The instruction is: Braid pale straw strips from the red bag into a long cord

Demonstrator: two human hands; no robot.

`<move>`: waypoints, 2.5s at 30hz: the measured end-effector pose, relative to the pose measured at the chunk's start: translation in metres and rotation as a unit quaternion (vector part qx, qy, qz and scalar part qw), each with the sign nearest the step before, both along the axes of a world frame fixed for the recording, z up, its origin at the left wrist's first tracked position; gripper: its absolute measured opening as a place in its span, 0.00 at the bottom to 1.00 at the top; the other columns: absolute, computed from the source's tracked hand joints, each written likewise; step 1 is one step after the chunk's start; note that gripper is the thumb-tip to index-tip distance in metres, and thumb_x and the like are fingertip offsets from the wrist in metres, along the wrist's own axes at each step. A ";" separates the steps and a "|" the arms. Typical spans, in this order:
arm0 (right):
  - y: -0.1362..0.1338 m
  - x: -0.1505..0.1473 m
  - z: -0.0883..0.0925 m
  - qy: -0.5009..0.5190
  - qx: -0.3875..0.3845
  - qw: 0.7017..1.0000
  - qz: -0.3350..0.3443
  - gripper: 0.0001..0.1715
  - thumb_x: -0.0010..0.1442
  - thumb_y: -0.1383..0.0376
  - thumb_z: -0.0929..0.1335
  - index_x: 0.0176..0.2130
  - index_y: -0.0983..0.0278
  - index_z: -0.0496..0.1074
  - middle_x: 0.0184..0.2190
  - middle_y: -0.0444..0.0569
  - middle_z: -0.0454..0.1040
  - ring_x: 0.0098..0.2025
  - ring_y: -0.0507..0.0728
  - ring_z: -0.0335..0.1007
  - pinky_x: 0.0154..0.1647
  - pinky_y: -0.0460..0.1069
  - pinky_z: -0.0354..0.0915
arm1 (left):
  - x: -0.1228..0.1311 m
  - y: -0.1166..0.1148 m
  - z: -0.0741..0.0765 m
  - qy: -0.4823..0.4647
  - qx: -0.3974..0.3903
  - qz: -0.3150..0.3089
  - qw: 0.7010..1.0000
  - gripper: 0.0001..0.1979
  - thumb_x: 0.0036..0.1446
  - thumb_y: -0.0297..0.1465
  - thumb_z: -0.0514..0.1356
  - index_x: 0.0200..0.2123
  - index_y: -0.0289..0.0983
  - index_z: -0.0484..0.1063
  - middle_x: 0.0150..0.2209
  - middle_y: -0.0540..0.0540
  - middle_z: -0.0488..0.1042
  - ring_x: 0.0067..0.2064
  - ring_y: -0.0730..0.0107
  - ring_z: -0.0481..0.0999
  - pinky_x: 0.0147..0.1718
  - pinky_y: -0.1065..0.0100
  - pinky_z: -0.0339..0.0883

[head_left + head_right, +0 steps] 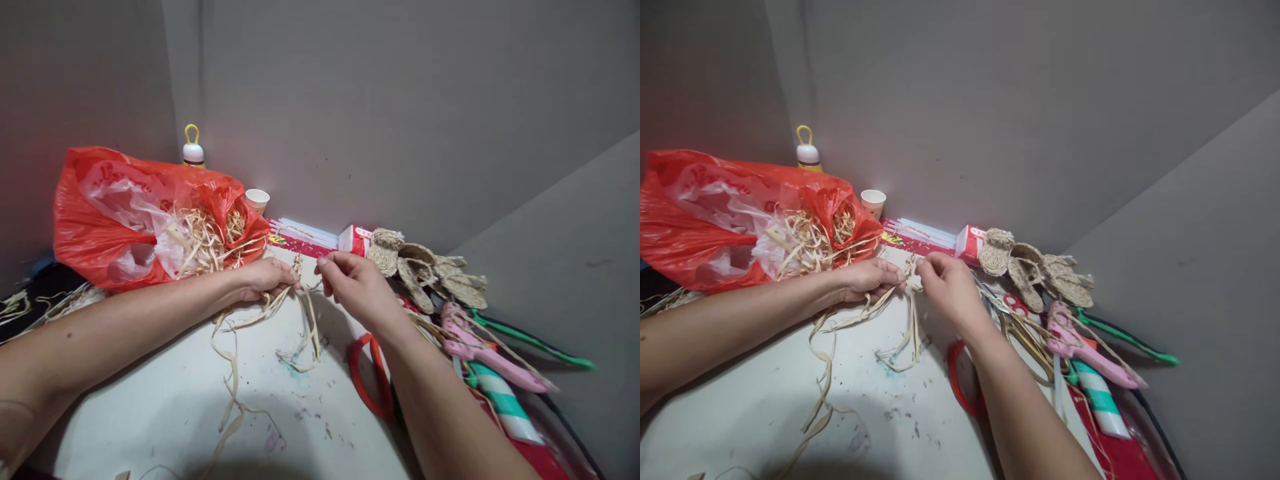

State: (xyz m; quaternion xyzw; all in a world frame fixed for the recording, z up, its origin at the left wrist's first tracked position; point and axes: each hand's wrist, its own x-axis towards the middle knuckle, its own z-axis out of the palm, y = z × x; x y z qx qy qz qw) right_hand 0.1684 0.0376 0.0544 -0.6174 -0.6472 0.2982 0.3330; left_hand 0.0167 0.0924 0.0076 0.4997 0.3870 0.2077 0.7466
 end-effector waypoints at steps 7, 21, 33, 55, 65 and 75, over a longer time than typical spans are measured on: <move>0.022 -0.002 -0.036 0.109 -0.149 0.982 0.034 0.10 0.55 0.61 0.65 0.26 0.64 0.67 0.24 0.47 0.70 0.26 0.53 0.65 0.26 0.46 0.62 | -0.002 0.005 -0.006 -0.017 0.006 -0.031 0.999 0.08 0.54 0.26 0.55 0.23 0.33 0.67 0.12 0.58 0.51 0.13 0.83 0.44 0.13 0.75 0.35; 0.030 0.016 -0.039 0.217 -0.272 0.930 0.122 0.15 0.53 0.55 0.67 0.26 0.65 0.65 0.15 0.34 0.50 0.15 0.44 0.39 0.15 0.43 0.36 | -0.001 0.001 0.003 0.059 0.083 -0.037 0.994 0.08 0.53 0.26 0.54 0.23 0.34 0.68 0.11 0.58 0.52 0.14 0.81 0.47 0.15 0.74 0.38; 0.030 0.017 -0.049 0.259 -0.299 0.908 0.137 0.13 0.53 0.58 0.68 0.25 0.65 0.65 0.11 0.33 0.52 0.11 0.44 0.38 0.12 0.43 0.35 | -0.007 0.011 0.001 0.198 0.367 -0.123 0.901 0.11 0.55 0.27 0.52 0.29 0.33 0.74 0.24 0.51 0.71 0.23 0.78 0.63 0.24 0.76 0.54; 0.022 -0.001 -0.049 0.331 -0.271 0.902 0.067 0.19 0.50 0.65 0.65 0.14 0.63 0.56 0.08 0.35 0.50 0.10 0.43 0.38 0.12 0.43 0.37 | 0.011 -0.028 -0.002 0.145 0.154 -0.036 0.977 0.07 0.56 0.26 0.45 0.32 0.35 0.62 0.19 0.49 0.70 0.14 0.73 0.64 0.14 0.71 0.62; 0.022 -0.002 -0.049 0.346 -0.263 0.898 0.068 0.13 0.46 0.66 0.69 0.17 0.65 0.61 0.07 0.35 0.53 0.10 0.43 0.40 0.11 0.42 0.37 | 0.013 -0.032 0.003 0.195 0.220 -0.036 0.955 0.08 0.52 0.23 0.48 0.36 0.34 0.62 0.22 0.49 0.71 0.15 0.75 0.65 0.14 0.73 0.60; 0.025 0.007 -0.047 0.348 -0.285 0.888 0.097 0.12 0.44 0.64 0.73 0.24 0.67 0.68 0.10 0.33 0.52 0.13 0.42 0.39 0.12 0.41 0.36 | -0.002 -0.003 0.014 0.202 0.287 0.115 0.929 0.06 0.52 0.25 0.52 0.25 0.34 0.67 0.23 0.48 0.71 0.24 0.76 0.67 0.23 0.75 0.58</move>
